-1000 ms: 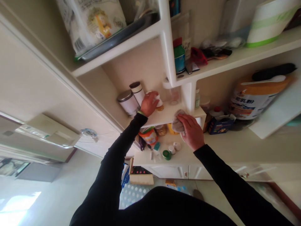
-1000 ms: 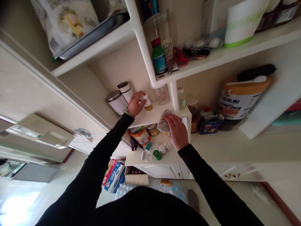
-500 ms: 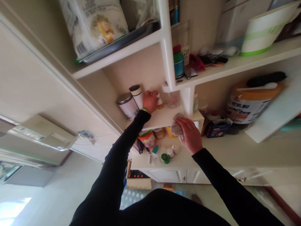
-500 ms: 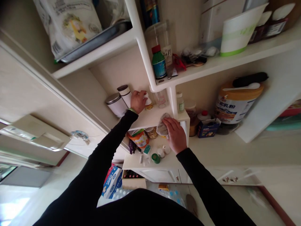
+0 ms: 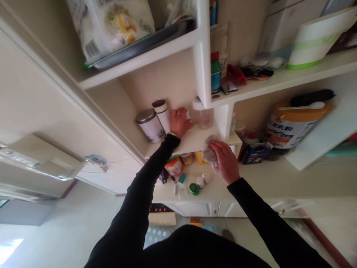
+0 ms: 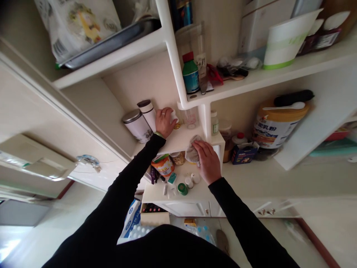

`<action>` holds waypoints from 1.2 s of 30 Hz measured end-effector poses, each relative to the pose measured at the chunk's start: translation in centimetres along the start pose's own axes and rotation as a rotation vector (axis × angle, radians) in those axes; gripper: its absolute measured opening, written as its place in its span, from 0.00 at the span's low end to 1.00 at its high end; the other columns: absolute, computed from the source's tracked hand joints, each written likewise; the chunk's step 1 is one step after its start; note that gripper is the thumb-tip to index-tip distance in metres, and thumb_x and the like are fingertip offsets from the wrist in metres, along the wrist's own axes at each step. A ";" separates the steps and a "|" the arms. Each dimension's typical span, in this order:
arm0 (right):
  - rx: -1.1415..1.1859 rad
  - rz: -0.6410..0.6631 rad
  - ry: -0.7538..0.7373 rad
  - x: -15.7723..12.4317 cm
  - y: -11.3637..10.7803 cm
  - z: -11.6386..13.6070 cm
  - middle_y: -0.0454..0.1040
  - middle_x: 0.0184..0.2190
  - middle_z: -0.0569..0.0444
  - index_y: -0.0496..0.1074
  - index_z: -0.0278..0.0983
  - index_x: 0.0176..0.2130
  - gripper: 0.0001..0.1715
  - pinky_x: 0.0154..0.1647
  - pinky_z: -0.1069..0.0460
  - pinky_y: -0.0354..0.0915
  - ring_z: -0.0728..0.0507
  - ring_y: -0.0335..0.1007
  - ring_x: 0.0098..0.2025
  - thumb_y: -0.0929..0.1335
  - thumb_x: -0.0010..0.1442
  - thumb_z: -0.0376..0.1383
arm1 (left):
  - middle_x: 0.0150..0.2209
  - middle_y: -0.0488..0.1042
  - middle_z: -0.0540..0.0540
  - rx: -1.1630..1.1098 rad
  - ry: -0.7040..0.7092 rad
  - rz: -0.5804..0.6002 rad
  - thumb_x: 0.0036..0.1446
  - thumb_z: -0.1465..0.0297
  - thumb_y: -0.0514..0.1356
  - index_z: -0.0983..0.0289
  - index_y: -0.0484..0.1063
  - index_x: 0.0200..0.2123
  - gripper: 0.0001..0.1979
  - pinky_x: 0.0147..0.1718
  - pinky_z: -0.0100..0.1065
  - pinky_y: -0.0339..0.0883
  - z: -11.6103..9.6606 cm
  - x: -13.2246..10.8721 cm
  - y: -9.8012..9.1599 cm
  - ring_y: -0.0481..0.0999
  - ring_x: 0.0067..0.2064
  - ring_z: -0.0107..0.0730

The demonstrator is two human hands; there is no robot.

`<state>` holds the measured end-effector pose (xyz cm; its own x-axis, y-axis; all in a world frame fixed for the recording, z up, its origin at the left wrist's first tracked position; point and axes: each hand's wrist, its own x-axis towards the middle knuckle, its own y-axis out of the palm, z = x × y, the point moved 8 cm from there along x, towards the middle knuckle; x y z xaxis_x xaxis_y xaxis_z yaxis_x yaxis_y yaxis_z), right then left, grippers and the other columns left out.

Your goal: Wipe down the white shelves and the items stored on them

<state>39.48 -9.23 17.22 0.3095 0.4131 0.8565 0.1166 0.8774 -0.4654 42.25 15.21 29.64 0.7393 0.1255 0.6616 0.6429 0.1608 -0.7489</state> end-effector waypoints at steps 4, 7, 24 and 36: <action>0.000 0.004 0.006 -0.1 0.1 0.0 0.77 0.68 0.44 0.65 0.39 0.73 0.51 0.76 0.38 0.70 0.35 0.72 0.70 0.69 0.54 0.22 | 0.70 0.76 0.69 -0.004 -0.017 0.002 0.61 0.66 0.75 0.66 0.74 0.66 0.33 0.72 0.58 0.65 0.3 -0.7 0.6 0.75 0.66 0.62; -0.006 -0.011 0.011 -0.1 0.2 -0.1 0.78 0.67 0.45 0.65 0.40 0.73 0.51 0.76 0.38 0.70 0.35 0.73 0.70 0.69 0.54 0.22 | 0.72 0.74 0.70 0.006 -0.027 0.029 0.62 0.66 0.75 0.67 0.72 0.69 0.35 0.73 0.58 0.64 0.4 -0.8 1.0 0.74 0.68 0.62; -0.030 -0.063 0.023 -0.8 1.3 -0.7 0.79 0.66 0.43 0.68 0.39 0.72 0.45 0.75 0.36 0.71 0.35 0.72 0.69 0.68 0.58 0.23 | 0.61 0.81 0.68 -0.167 -0.014 -0.220 0.75 0.64 0.61 0.64 0.77 0.58 0.15 0.67 0.51 0.70 0.3 -1.5 -2.5 0.80 0.64 0.51; -0.055 -0.102 0.050 -1.3 1.7 -1.4 0.81 0.64 0.41 0.72 0.39 0.68 0.38 0.76 0.33 0.69 0.32 0.76 0.67 0.69 0.60 0.26 | 0.38 0.83 0.60 -0.545 -0.173 -0.143 0.77 0.62 0.49 0.54 0.80 0.41 0.19 0.50 0.51 0.80 -3.9 -24.4 -1.4 0.84 0.44 0.47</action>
<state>40.59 -8.63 15.03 0.3400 0.3081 0.8885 0.2016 0.8990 -0.3889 24.09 8.07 14.40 0.6236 0.3051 0.7198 0.7780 -0.3330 -0.5328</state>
